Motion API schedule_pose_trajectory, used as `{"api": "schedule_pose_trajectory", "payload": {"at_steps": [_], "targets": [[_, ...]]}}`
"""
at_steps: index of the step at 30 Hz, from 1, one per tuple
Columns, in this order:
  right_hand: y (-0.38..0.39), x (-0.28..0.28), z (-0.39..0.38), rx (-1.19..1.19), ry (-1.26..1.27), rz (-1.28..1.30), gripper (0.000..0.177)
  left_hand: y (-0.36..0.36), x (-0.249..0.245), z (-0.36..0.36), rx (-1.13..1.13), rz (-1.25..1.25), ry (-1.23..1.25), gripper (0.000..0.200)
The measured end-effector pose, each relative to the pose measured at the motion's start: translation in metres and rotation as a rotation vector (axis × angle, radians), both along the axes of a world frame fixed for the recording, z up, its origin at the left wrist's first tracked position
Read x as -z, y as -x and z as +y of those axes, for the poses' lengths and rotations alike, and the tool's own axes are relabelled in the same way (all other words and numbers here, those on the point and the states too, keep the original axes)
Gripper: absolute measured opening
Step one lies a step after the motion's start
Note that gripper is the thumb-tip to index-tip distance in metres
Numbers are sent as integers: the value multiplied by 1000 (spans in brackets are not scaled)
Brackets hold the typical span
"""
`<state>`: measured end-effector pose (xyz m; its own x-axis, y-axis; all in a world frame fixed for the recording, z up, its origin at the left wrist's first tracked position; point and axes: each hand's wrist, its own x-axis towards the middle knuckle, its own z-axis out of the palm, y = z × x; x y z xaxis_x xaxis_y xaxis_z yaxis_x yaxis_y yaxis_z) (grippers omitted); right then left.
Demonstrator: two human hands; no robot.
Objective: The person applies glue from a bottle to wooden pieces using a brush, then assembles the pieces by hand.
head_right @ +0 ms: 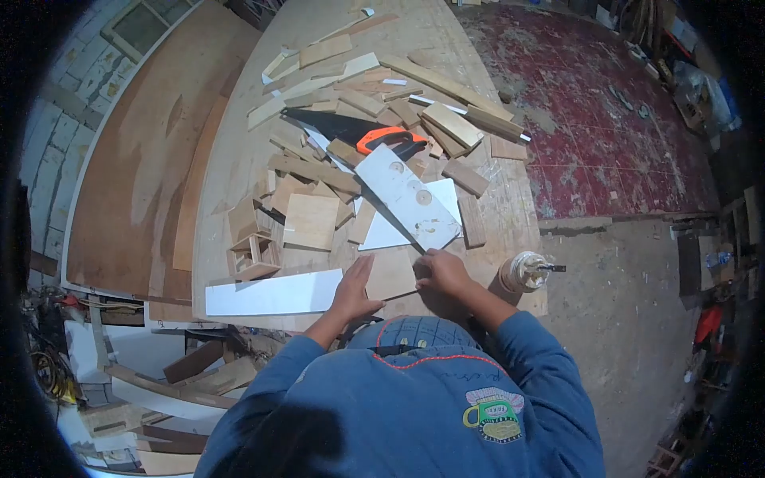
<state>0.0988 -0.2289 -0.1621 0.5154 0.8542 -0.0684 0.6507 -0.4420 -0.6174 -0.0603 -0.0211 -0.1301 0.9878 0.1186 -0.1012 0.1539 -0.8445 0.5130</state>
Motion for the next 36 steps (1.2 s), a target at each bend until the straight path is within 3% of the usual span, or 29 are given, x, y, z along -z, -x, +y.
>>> {"api": "schedule_pose_trajectory", "payload": {"at_steps": [1,5,7,11,13,16,20,22,24,28,30,31,33,34,36], "targets": [[6,-14,0,32,36,35,40,1,-1,-1,-16,11,-1,103],[27,17,5,205,114,140,27,-1,0,-4,-32,-6,-16,103],[30,25,4,286,-31,347,23,0,2,-5,-51,7,34,102],[32,32,-1,309,18,535,24,1,8,0,-42,-15,-6,103],[31,43,-9,242,-105,856,32,-1,8,1,-1,-43,-57,103],[23,40,-15,287,-219,1061,33,-2,-1,-3,0,-39,-57,104],[15,12,-11,533,-316,1165,27,-1,-9,-14,-91,-147,126,105],[9,17,-6,526,-353,1174,28,-1,-17,-19,-82,-166,121,105],[-2,15,-2,201,-52,801,25,2,-19,-19,-81,-182,115,105],[-25,-2,11,207,-66,531,27,4,-8,-10,-106,-192,28,105],[-41,-16,18,415,-43,-15,66,8,-2,-8,-117,-188,20,105],[-41,-29,23,413,-44,-22,66,10,0,-8,-115,-166,62,105],[-38,-50,37,506,123,-153,96,11,4,-9,-111,-152,105,105],[-38,-49,39,503,119,-162,96,10,7,-10,-94,-148,65,104],[-32,-45,48,396,255,-277,117,10,10,-10,-87,-154,21,104]]}}
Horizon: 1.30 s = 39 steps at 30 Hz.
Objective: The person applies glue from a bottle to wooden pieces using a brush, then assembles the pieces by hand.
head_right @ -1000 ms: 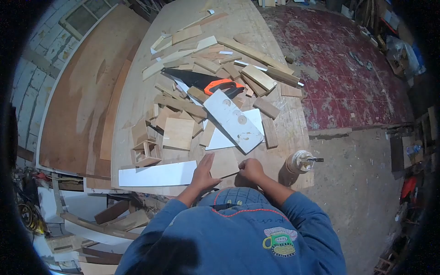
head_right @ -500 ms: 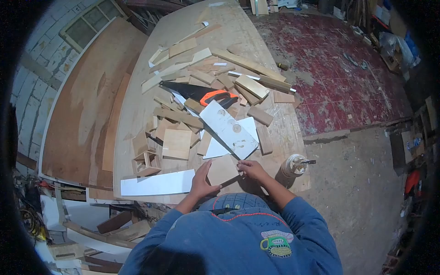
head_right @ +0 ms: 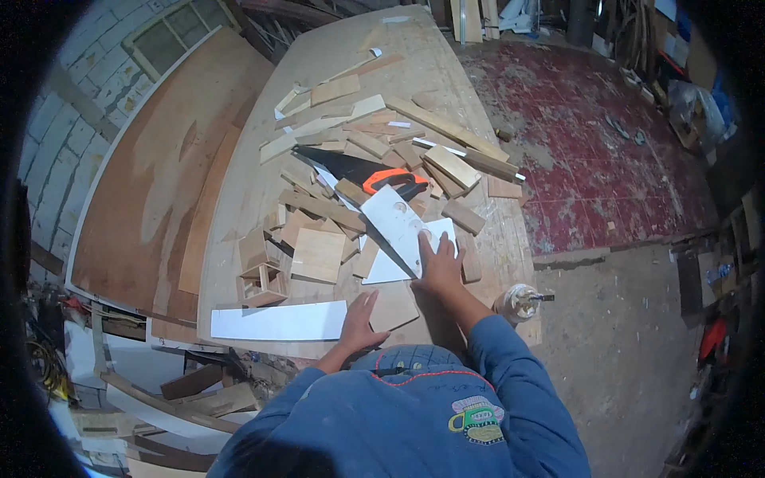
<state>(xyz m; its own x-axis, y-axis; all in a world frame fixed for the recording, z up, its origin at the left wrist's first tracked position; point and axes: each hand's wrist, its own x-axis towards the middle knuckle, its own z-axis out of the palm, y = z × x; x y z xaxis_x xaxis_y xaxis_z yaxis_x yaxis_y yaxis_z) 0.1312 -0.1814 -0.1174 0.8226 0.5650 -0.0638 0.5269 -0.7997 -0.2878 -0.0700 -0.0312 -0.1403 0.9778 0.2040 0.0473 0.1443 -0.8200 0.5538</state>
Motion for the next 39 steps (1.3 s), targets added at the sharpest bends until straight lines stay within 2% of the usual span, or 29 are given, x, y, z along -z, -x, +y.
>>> {"api": "schedule_pose_trajectory", "payload": {"at_steps": [2,4,6,8,9,10,12,13,16,17,18,20,22,23,24,26,29,30,32,33,34,36,37,39], "targets": [[-8,-5,2,-4,-6,12,118,1,1,1,11,52,-38,104],[-21,-13,0,-38,-88,174,118,4,3,4,15,55,-18,104],[-39,-7,0,-78,-149,228,121,9,5,3,37,42,-21,104],[-50,-8,2,-97,-373,379,112,11,4,1,26,64,-12,104],[-53,-4,1,-133,-600,519,98,11,2,0,22,87,-15,104],[-57,-2,-3,-141,-592,517,98,11,1,0,15,82,-9,104],[-65,-2,-4,-20,-827,1427,79,9,-2,1,-23,97,106,103],[-64,-2,-3,-28,-816,1427,79,9,-5,2,-33,91,110,103],[-57,-3,-6,25,-1105,1860,68,8,-13,3,-14,144,144,100],[-58,0,0,-79,-1143,1895,69,8,-14,2,-3,148,104,100],[-59,-1,1,-78,-1138,1897,69,8,-13,2,8,152,63,99],[-60,-4,6,-46,-1078,1721,64,9,-9,1,10,138,51,98],[-64,-2,25,12,-996,1290,62,7,-6,3,5,122,34,98],[-71,-3,35,-63,-1001,1158,61,7,-4,4,9,112,49,97],[-75,-17,46,-41,-931,1072,74,8,-3,5,12,106,64,96],[-89,-26,78,69,-780,893,73,7,-12,5,-2,87,65,94],[-120,-18,122,61,-615,567,94,3,-14,8,10,90,37,94],[-126,-25,136,59,-618,569,94,2,-13,9,8,91,35,94],[-134,-39,165,73,-261,354,96,1,-13,11,14,88,67,95],[-138,-42,179,124,-234,386,101,0,-11,12,14,115,47,93],[-146,-30,192,124,-235,386,101,1,-1,13,5,81,18,80],[-162,7,220,167,-731,473,89,7,42,11,-34,25,-169,67],[-164,6,228,112,-1043,624,76,7,60,11,-34,23,-169,67],[-164,-3,227,151,-1040,626,70,8,83,10,-161,110,3,59]]}}
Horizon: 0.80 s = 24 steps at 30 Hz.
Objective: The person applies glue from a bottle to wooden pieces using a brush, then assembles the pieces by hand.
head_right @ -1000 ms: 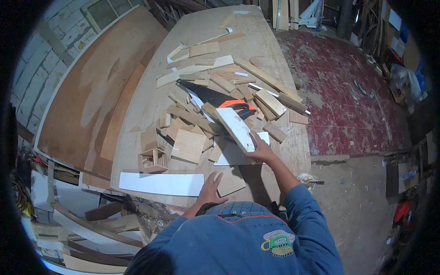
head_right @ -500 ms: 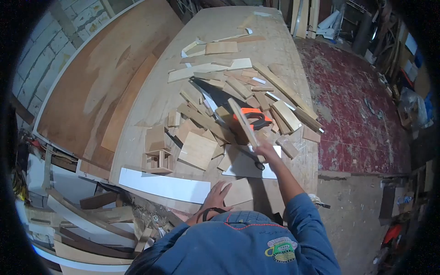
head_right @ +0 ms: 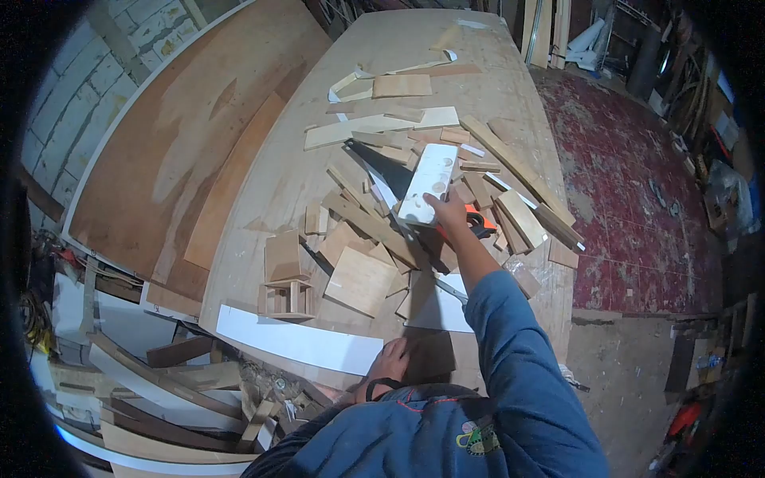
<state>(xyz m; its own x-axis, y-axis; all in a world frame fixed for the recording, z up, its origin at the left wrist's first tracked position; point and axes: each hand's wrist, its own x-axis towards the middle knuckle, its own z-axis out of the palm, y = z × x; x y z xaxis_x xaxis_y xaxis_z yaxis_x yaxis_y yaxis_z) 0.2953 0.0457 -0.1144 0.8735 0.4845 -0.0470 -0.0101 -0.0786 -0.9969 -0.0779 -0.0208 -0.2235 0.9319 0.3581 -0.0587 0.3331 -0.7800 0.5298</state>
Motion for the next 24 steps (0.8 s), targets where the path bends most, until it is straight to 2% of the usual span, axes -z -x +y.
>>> {"api": "schedule_pose_trajectory", "payload": {"at_steps": [1,2,3,5,6,9,11,12,13,14,15,16,17,19,20,21,23,24], "targets": [[-2,3,-2,30,12,21,64,-3,-18,3,4,2,3,59],[-16,33,0,77,45,-46,48,-4,-37,6,110,0,-40,65],[-15,35,-9,84,52,-43,48,-7,-61,8,218,-1,-80,71],[-3,32,-38,14,-159,338,30,-12,-90,8,226,18,-23,77],[6,27,-51,15,-15,242,15,-14,-96,9,226,34,24,83],[45,13,-83,50,51,251,20,-15,-87,11,251,16,13,94],[81,-3,-103,3,32,229,15,-17,-88,10,230,69,39,94],[100,-6,-116,-85,-25,243,18,-17,-88,11,247,35,49,93],[120,-28,-131,-150,-27,369,17,-18,-85,13,262,-4,57,93],[136,-59,-148,-221,16,294,14,-16,-77,11,240,106,6,91],[149,-85,-167,-215,-56,174,14,-14,-69,9,220,216,-49,89],[152,-119,-193,-216,-45,-29,14,-23,-88,7,154,-9,175,85],[155,-159,-218,-133,-82,-114,13,-22,-86,5,136,-168,210,88],[152,-205,-280,111,-11,-369,25,-21,-84,7,201,-87,15,92],[153,-219,-312,122,-54,-428,30,-21,-85,7,219,-45,-4,101],[157,-225,-344,129,-99,-491,36,-21,-86,7,237,-51,-4,101],[178,-211,-402,64,126,-387,43,-21,-85,6,228,-49,-5,105],[192,-204,-419,56,389,-213,42,-20,-86,5,226,-70,9,107]]}}
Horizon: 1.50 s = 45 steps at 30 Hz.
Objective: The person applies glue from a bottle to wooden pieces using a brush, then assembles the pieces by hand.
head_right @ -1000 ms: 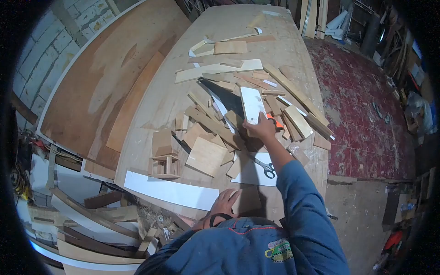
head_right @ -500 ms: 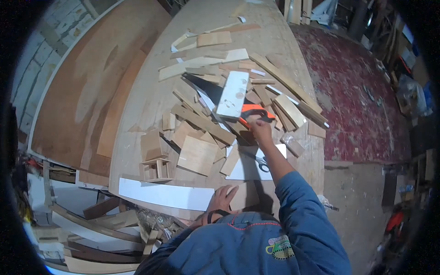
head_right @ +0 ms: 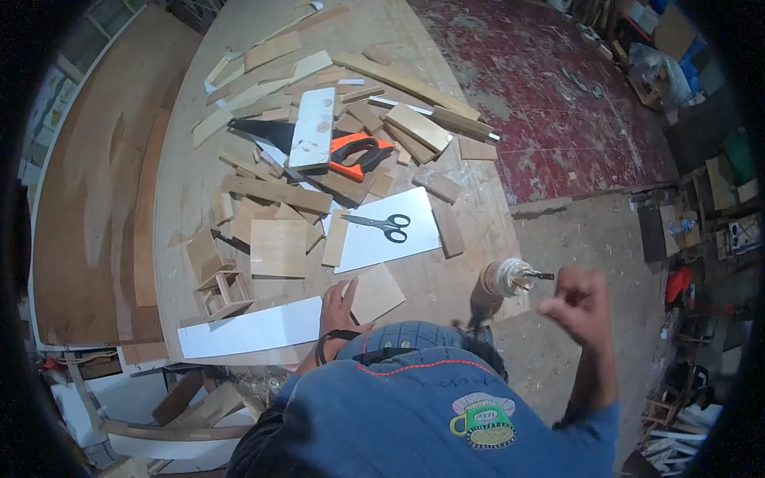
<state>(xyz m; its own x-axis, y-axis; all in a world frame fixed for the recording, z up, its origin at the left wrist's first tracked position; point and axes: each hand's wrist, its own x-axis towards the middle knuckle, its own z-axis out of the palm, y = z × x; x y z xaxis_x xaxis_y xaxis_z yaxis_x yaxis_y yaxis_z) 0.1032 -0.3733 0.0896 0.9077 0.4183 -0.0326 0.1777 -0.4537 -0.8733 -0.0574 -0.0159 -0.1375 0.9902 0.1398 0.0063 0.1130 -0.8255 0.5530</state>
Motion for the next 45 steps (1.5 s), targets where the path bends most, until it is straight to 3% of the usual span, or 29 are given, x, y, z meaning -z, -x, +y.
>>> {"api": "schedule_pose_trajectory", "payload": {"at_steps": [3,5,7,9,11,13,17,21,23,24,25,27,28,30,33,36,43,45], "targets": [[23,55,-50,36,787,391,39,0,-2,-6,-37,-4,52,107],[40,128,-87,132,785,301,62,3,3,-8,-25,-19,50,105],[51,198,-89,204,358,16,88,2,8,-11,-28,-41,52,102],[47,242,-60,371,-43,52,88,4,9,-11,-43,-38,75,103],[31,300,-53,322,5,-46,85,4,5,-11,-48,-51,60,102],[19,304,-42,267,52,-142,81,4,-4,-10,-26,-66,52,102],[-20,301,-8,400,-85,-38,75,6,-10,-9,-57,-118,23,103],[-83,284,39,424,-153,-222,77,9,-11,-15,-88,-136,-20,104],[-108,265,60,404,-55,-220,74,10,-14,-20,-102,-134,-43,103],[-120,263,66,406,128,-177,69,8,-15,-23,-95,-125,-25,102],[-129,258,72,373,126,-29,63,6,-18,-27,-87,-116,-7,100],[-140,259,71,258,134,-41,62,6,-21,-37,-109,-103,37,97],[-136,262,70,246,128,-37,62,5,-19,-39,-109,-77,51,97],[-117,269,62,412,304,-452,57,2,-18,-42,-96,-42,57,96],[-76,265,63,186,168,112,57,4,-9,-48,-74,-45,50,96],[-45,231,88,96,454,-187,54,1,-9,-54,-69,-22,76,97],[-63,232,67,32,487,-175,47,-1,-6,-50,-41,12,71,103],[-55,228,52,7,644,-205,49,5,-8,-50,-106,9,18,106]]}}
